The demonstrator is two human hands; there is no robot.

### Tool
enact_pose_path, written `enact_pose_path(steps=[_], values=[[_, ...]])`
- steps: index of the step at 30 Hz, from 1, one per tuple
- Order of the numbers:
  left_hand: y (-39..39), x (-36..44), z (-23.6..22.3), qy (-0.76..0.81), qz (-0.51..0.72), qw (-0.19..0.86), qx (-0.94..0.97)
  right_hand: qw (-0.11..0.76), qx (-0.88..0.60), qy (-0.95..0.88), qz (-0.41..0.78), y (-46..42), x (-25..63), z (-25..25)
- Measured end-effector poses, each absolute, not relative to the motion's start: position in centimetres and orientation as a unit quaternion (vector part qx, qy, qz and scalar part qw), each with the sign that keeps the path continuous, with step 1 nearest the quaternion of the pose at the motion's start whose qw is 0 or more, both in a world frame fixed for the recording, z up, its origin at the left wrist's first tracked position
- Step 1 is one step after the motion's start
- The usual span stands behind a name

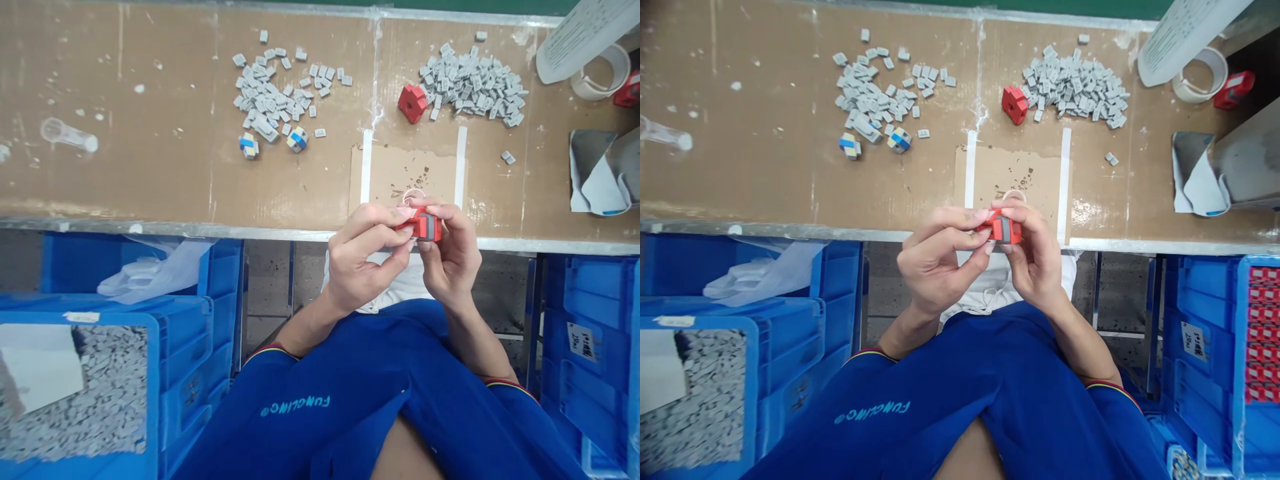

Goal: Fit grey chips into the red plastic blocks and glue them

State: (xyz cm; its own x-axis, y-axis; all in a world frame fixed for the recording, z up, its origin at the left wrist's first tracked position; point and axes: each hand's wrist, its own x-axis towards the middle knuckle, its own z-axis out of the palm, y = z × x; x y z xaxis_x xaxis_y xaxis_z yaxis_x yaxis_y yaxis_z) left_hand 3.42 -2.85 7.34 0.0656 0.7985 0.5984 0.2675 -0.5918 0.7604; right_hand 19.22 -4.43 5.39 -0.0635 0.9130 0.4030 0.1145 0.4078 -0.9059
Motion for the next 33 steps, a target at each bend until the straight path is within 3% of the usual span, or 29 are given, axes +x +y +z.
enact_pose_path(steps=[16,33], values=[[-2.3,3.9,6.4,0.422,0.551,0.325,0.643,0.533,-0.452,-0.568,0.434,-4.5,19.6,5.9],[-0.8,2.6,7.8,0.373,0.503,0.233,0.744,0.562,-0.477,-0.522,0.428,-5.3,18.5,6.4]])
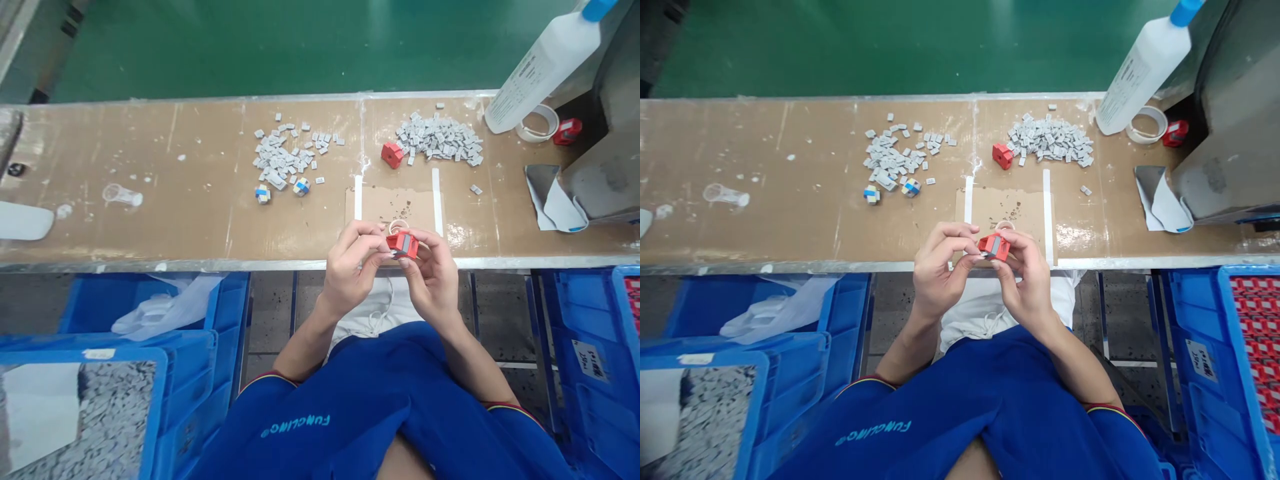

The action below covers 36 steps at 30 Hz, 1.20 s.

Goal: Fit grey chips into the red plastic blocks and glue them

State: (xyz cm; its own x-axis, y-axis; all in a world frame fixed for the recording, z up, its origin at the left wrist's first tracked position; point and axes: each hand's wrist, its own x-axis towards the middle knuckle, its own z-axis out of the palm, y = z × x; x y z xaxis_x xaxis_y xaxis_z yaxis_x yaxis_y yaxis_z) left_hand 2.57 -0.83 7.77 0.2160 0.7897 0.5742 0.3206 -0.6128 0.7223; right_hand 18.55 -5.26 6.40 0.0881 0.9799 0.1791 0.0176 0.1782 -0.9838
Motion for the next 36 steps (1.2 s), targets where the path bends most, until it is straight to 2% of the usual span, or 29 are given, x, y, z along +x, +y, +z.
enact_pose_path(steps=[3,6,11,15,19,24,27,36], values=[[-0.7,2.6,8.3,0.37,0.505,0.235,0.743,0.558,-0.472,-0.512,0.45,-5.2,18.6,6.7],[-0.5,2.5,9.1,0.372,0.488,0.287,0.736,0.554,-0.455,-0.525,0.458,-5.1,19.1,7.1],[0.0,2.8,10.2,0.341,0.469,0.344,0.739,0.564,-0.445,-0.566,0.404,-5.5,20.0,7.8],[0.5,3.5,10.6,0.286,0.48,0.31,0.769,0.578,-0.479,-0.573,0.33,-6.0,20.8,8.3],[0.6,3.5,11.0,0.284,0.525,0.29,0.748,0.609,-0.494,-0.502,0.363,-6.4,22.1,8.5],[-0.4,3.6,12.1,0.354,0.445,0.421,0.707,0.613,-0.476,-0.464,0.426,-6.6,22.7,8.7],[-1.3,4.2,12.6,0.376,0.422,0.453,0.689,0.607,-0.471,-0.463,0.442,-6.5,22.1,8.6],[-2.2,4.9,12.4,0.389,0.458,0.368,0.709,0.618,-0.442,-0.471,0.447,-6.7,20.6,8.7]])
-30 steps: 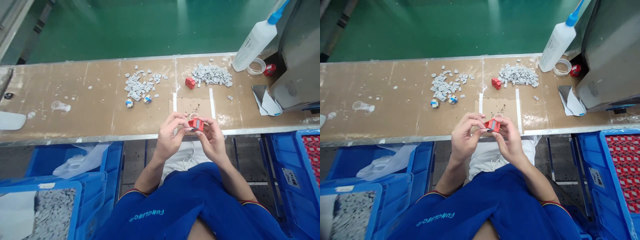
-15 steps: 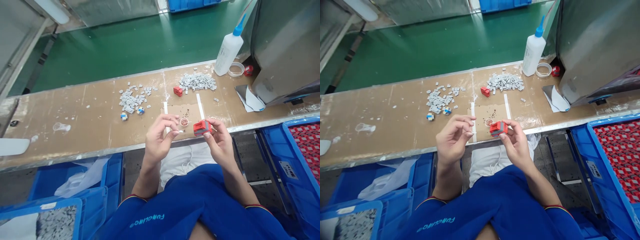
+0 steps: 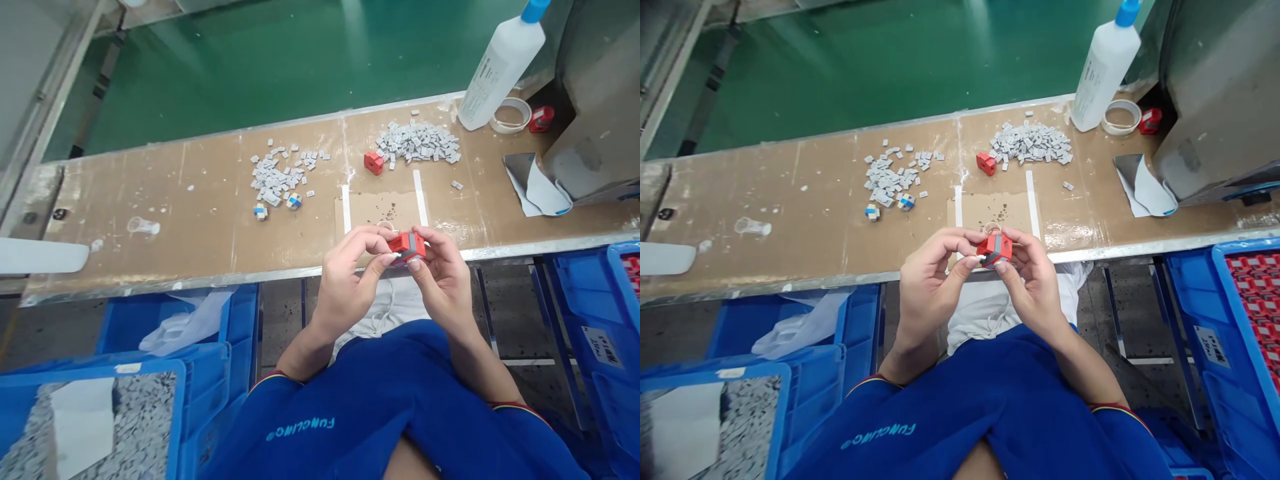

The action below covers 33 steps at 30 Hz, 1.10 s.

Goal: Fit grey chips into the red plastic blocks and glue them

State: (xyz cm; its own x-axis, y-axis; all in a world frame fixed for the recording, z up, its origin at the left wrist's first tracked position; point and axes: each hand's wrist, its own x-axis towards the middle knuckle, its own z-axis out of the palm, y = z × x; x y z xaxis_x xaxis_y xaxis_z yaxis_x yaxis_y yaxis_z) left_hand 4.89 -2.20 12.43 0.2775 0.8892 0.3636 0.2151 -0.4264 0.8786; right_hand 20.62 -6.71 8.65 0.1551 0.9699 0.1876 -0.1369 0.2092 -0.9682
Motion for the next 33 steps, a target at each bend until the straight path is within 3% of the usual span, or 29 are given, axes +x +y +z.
enact_pose_path(steps=[18,27,33], values=[[-3.0,5.0,12.5,0.43,0.451,0.254,0.74,0.589,-0.464,-0.555,0.36,-6.6,20.7,8.9],[-1.9,4.0,10.7,0.398,0.47,0.313,0.723,0.555,-0.463,-0.608,0.328,-5.8,21.4,9.3],[-0.2,3.2,10.0,0.364,0.445,0.437,0.692,0.512,-0.447,-0.632,0.372,-5.2,22.6,9.0]])
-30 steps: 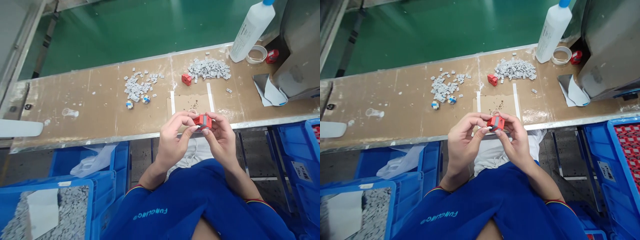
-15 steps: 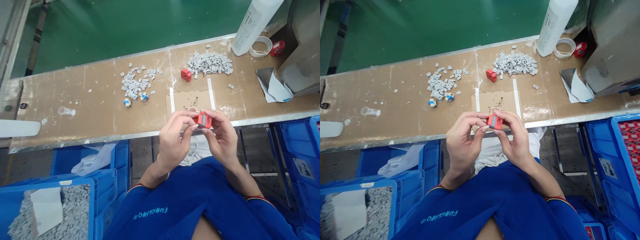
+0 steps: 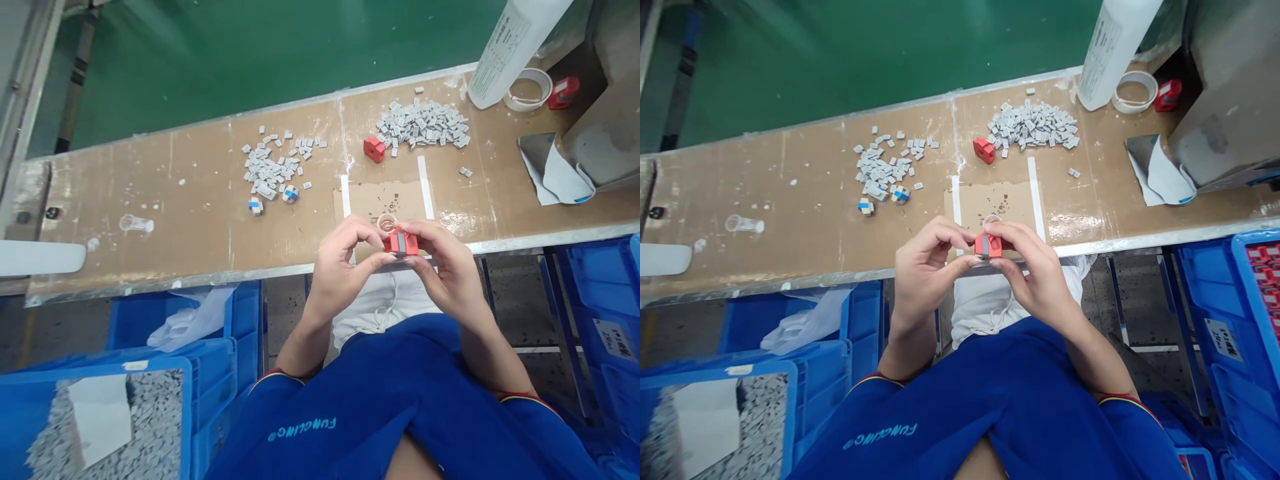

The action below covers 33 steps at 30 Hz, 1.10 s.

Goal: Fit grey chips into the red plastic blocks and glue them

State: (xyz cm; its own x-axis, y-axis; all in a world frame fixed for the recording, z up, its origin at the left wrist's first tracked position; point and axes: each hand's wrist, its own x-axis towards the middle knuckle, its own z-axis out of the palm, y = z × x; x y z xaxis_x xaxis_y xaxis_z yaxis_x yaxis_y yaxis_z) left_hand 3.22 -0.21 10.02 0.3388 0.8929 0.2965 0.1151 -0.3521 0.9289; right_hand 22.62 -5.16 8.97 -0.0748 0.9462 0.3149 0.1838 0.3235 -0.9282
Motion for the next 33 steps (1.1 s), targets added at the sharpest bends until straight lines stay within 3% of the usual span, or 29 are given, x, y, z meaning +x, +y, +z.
enact_pose_path(steps=[6,14,18,23,29,33], values=[[1.2,2.6,9.6,0.3,0.379,0.552,0.679,0.487,-0.436,-0.665,0.361,-4.4,23.3,9.4],[0.3,2.3,9.8,0.31,0.409,0.368,0.775,0.52,-0.438,-0.605,0.415,-4.5,22.4,9.6],[-0.2,2.2,10.3,0.31,0.414,0.327,0.79,0.542,-0.416,-0.581,0.442,-4.4,21.8,9.3],[-0.3,2.1,10.4,0.323,0.42,0.328,0.782,0.567,-0.407,-0.522,0.49,-4.1,21.2,8.8],[-0.5,2.4,10.2,0.363,0.446,0.431,0.696,0.564,-0.408,-0.522,0.493,-4.1,20.7,8.6],[-0.7,2.6,10.1,0.388,0.483,0.403,0.673,0.568,-0.418,-0.507,0.496,-4.1,20.3,8.4]])
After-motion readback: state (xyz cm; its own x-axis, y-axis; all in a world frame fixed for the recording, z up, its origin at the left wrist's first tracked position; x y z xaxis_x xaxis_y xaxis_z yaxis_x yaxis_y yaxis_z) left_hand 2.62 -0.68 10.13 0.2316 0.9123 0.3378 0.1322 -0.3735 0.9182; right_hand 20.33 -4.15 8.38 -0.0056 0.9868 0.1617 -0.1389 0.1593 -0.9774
